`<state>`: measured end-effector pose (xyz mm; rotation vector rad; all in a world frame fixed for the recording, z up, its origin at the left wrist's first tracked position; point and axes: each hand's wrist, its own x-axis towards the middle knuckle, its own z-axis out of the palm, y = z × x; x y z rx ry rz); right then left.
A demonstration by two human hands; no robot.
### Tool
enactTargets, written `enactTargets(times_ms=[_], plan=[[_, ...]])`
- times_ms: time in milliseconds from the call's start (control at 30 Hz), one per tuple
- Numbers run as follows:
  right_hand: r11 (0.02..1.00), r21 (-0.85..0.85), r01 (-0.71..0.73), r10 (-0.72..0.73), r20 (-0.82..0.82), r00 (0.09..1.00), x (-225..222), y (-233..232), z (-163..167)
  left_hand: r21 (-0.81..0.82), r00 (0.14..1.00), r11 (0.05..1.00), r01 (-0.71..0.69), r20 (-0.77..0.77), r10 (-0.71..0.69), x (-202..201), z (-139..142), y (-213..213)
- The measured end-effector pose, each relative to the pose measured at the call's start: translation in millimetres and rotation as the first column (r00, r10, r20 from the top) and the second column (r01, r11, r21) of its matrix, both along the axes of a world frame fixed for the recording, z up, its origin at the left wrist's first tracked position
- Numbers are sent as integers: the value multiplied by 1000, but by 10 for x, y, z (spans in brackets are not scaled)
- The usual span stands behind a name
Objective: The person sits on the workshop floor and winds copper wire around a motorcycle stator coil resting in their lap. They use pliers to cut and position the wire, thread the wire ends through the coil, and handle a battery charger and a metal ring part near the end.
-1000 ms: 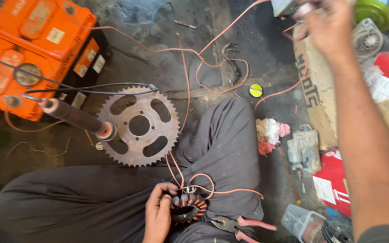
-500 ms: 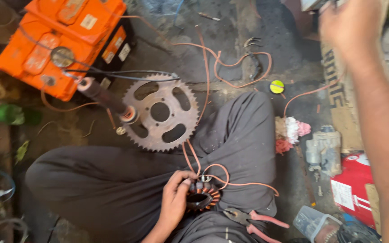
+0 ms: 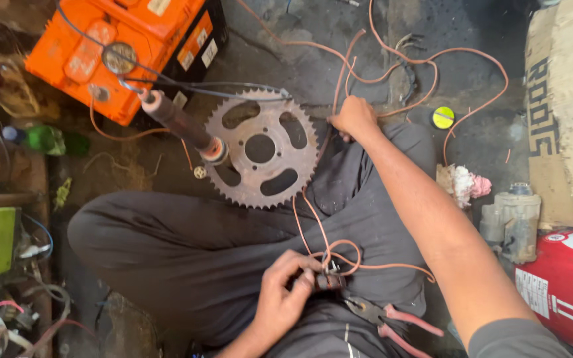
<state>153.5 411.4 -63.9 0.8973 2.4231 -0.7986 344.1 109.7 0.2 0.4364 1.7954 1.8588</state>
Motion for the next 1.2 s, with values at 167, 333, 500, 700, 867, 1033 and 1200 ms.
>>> enactTargets(times_ms=[167,333,500,700,867,1033,1200], plan=[[966,-187,178,-195,-75,978,-43,87,66,-189,998,981,45,41,-38,52,138,86],[688,-691,224,-606,-377,701,3,419,357,-120,994,992,48,105,-36,105,179,101],[518,-856,8,-763,-457,458,351,1297,976,-128,989,990,54,142,-35,147,141,132],[594,-805,-7,-734,-545,406,1030,2127,1489,-188,987,981,49,163,-18,166,105,170],[625,-780,26,-741,-582,335,1378,2181,1405,-241,999,969,48,10,-47,213,126,143],[602,-797,47,-767,-562,310,1544,1944,1130,-219,990,975,24,-129,-53,232,170,146],[623,-782,24,-756,-594,276,2024,1719,782,-252,999,967,28,36,-19,221,86,120]])
